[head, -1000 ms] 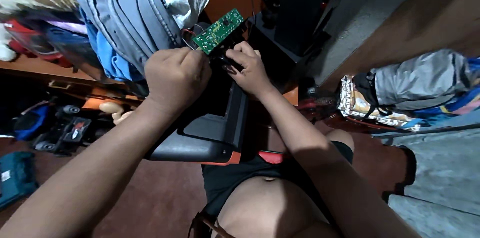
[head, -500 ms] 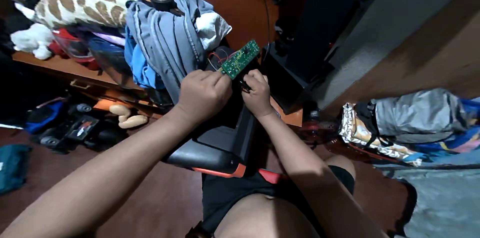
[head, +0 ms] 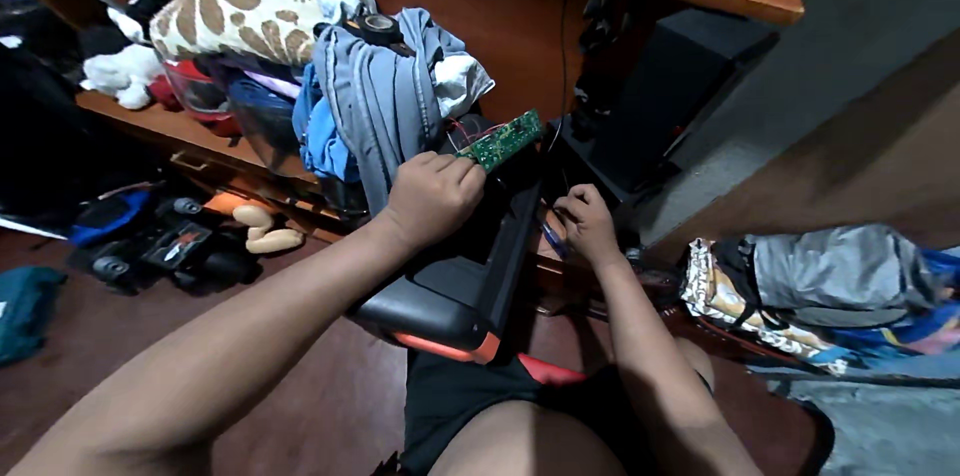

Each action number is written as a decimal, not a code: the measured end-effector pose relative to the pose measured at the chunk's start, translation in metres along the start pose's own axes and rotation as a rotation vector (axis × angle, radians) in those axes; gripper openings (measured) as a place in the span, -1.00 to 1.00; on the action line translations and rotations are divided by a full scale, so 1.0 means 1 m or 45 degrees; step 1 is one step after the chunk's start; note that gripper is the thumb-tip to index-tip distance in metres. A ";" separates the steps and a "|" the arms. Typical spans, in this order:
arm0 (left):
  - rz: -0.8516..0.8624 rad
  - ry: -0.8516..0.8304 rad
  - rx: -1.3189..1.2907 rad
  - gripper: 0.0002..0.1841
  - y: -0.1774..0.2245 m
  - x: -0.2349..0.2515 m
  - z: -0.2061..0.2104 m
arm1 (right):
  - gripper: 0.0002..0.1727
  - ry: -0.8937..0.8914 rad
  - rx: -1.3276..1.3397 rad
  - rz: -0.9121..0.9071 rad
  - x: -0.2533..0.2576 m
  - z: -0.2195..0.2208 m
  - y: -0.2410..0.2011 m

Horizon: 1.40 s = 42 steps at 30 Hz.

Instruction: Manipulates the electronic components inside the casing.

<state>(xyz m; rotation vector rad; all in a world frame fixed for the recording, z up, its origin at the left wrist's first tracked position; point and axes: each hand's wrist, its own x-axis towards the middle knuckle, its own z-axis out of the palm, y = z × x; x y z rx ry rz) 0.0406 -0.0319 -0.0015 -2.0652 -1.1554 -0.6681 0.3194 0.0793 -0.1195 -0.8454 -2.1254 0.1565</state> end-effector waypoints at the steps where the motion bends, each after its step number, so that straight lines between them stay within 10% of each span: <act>1: -0.026 0.010 -0.013 -0.80 0.000 0.000 -0.001 | -0.87 -0.044 -0.021 0.013 -0.002 -0.006 0.005; 7: -0.182 -0.018 -0.065 -0.76 0.001 0.004 -0.003 | -0.64 0.001 0.026 -0.045 0.002 -0.020 -0.012; 24: -0.246 0.014 -0.032 -0.75 -0.002 0.005 -0.005 | -0.93 0.566 0.119 -0.091 0.070 0.059 -0.088; 30: -0.271 0.009 -0.006 -0.74 -0.006 0.003 -0.004 | -0.88 0.149 0.124 -0.298 0.037 0.025 -0.050; 38: -0.162 -0.002 0.012 -0.75 -0.001 0.004 -0.004 | -0.65 -0.728 -0.364 0.127 0.003 -0.053 -0.011; 42: 0.015 -0.030 -0.030 -0.76 0.003 0.002 -0.004 | -0.49 -0.535 -0.279 0.223 0.003 -0.063 -0.040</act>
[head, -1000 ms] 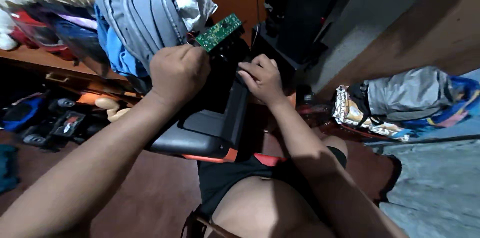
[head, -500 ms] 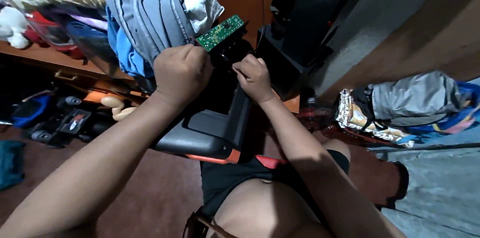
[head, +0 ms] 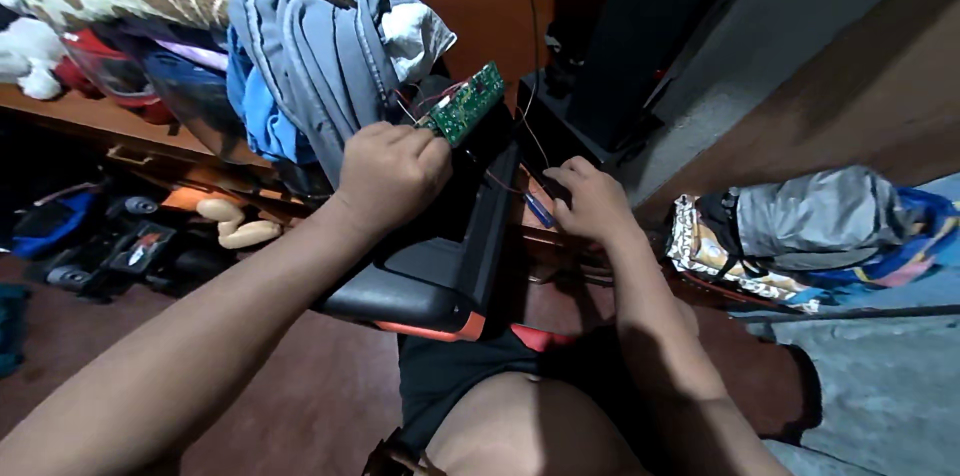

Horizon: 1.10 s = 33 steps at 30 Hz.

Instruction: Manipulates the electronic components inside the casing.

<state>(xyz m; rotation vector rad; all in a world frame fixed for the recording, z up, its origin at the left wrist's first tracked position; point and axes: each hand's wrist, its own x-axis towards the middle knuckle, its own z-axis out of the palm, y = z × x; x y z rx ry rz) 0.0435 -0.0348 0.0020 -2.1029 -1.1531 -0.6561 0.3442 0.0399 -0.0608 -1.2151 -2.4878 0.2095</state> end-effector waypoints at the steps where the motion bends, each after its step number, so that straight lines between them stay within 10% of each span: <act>1: 0.037 -0.016 -0.007 -0.76 0.001 0.000 0.000 | -0.56 0.107 0.143 0.005 0.001 -0.001 -0.008; 9: 0.195 -0.124 -0.067 -0.76 0.014 0.001 0.003 | -0.73 0.087 1.593 0.425 0.036 0.002 -0.087; 17: 0.223 -0.330 -0.155 -0.72 0.011 -0.001 0.004 | -0.85 -0.014 1.701 0.651 0.050 0.004 -0.088; 26: -0.968 -0.390 -0.579 -0.57 -0.024 -0.002 -0.018 | -0.88 -0.207 1.501 0.573 0.056 0.009 -0.051; 33: -0.941 -0.513 -0.834 -0.70 -0.033 -0.001 -0.003 | -0.82 -0.168 1.407 0.529 0.051 0.012 -0.045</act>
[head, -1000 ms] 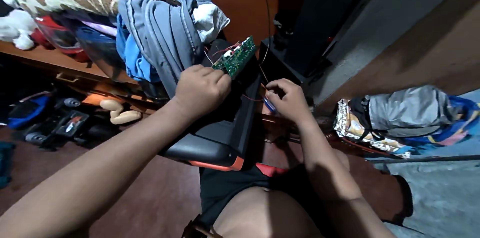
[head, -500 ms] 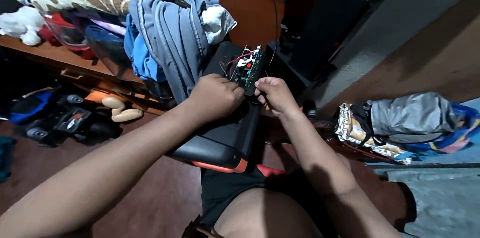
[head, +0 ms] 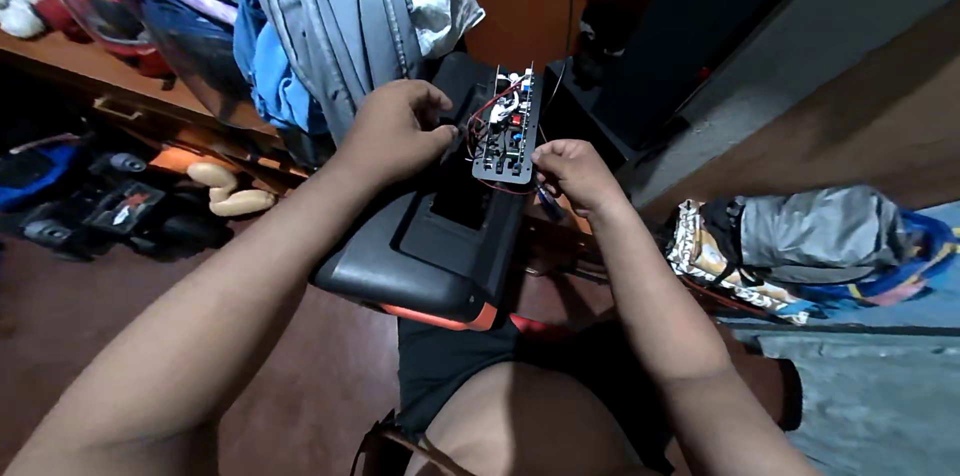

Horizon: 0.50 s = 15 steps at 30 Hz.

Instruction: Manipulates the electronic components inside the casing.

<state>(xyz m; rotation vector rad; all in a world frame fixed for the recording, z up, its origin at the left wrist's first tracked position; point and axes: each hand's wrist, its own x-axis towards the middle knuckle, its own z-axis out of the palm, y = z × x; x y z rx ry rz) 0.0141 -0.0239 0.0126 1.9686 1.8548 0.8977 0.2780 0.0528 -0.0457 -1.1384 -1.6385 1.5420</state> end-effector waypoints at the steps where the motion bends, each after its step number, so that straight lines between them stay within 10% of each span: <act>1: 0.043 -0.017 0.010 -0.71 -0.001 0.001 0.001 | -0.81 0.020 -0.035 -0.008 -0.002 -0.001 0.000; 8: 0.206 -0.113 0.095 -0.65 -0.002 0.009 0.003 | -0.86 0.322 -0.570 -0.524 -0.011 -0.015 -0.031; 15: 0.189 -0.111 0.041 -0.81 0.000 0.011 0.003 | -0.74 -0.065 -1.282 -0.793 0.011 0.009 -0.091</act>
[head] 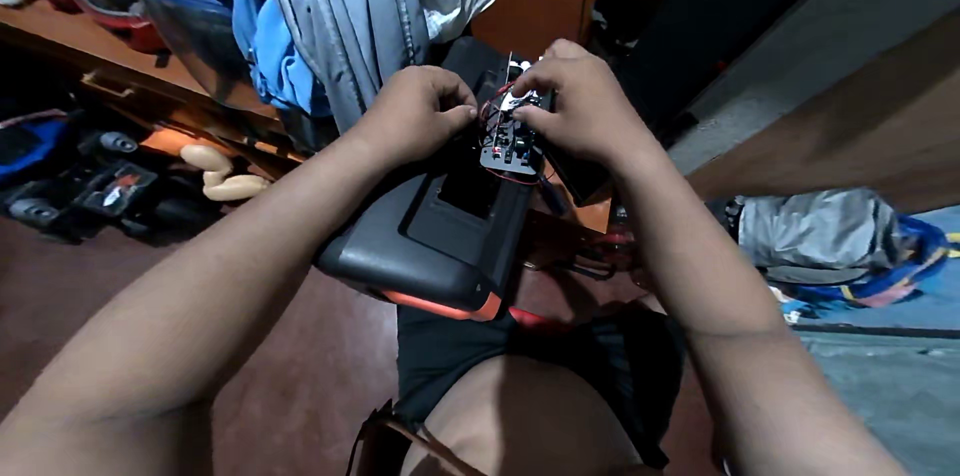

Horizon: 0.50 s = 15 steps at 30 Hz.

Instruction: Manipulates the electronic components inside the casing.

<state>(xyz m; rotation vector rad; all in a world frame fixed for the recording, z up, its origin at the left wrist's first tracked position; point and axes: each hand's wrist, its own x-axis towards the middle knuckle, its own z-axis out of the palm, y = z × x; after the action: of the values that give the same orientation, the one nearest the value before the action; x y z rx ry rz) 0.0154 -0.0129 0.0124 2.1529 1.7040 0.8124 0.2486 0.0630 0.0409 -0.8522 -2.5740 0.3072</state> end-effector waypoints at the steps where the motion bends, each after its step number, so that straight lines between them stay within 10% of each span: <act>1: -0.021 0.016 -0.019 -0.81 0.000 -0.001 -0.001 | -0.73 -0.094 -0.071 0.001 0.007 -0.002 -0.004; 15: 0.064 -0.083 -0.095 -0.84 -0.002 0.004 0.001 | -0.87 -0.235 0.000 -0.174 0.034 -0.009 0.000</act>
<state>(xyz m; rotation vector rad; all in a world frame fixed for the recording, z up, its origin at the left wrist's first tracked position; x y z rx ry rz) 0.0150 -0.0086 0.0119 2.1563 1.5688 0.7971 0.2276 0.0841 0.0593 -0.6718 -2.7861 0.3602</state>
